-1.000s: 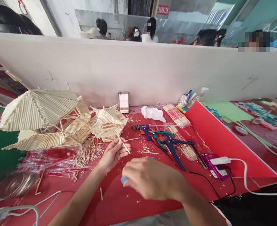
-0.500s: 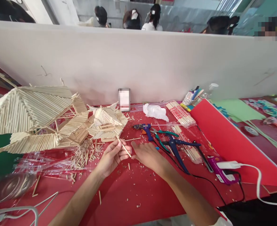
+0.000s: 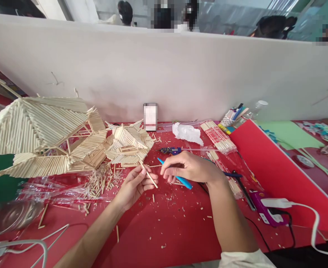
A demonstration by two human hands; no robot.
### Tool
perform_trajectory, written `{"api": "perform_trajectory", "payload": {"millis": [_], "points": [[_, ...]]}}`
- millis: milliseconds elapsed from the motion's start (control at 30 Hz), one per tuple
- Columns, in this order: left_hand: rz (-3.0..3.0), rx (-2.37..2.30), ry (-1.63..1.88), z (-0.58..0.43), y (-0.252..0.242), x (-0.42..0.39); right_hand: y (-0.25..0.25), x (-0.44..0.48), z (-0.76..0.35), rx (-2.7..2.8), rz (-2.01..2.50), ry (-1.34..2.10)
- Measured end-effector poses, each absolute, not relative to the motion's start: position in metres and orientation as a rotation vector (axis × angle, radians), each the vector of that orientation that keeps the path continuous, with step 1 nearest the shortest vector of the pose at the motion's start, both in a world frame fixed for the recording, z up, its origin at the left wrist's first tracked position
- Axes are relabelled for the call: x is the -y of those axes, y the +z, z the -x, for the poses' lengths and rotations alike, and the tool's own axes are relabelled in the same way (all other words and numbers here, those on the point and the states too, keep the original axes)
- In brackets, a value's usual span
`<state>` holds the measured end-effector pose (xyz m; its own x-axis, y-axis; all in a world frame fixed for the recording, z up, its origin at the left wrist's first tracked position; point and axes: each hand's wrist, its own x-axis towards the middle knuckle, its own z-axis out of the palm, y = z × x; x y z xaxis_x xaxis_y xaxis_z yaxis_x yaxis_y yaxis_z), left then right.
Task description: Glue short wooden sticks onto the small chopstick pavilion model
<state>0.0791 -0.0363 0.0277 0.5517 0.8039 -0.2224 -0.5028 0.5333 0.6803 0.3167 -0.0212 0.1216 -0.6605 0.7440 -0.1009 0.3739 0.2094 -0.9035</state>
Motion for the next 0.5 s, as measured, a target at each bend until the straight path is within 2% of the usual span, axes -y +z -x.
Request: {"api": "perform_trajectory", "payload": {"millis": [100,200,500], "points": [[-0.597,-0.564,0.825,-0.079,0.027,0.036,0.115,0.016,-0.302,1.810,0.718,1.575],[-0.584,-0.565,0.826,-0.080,0.027,0.036,0.101,0.012,-0.292,1.663,0.605,1.621],[-0.552,-0.568,0.811,-0.079,0.030,0.035,0.073,-0.013,-0.281,1.720,0.823,1.332]]}}
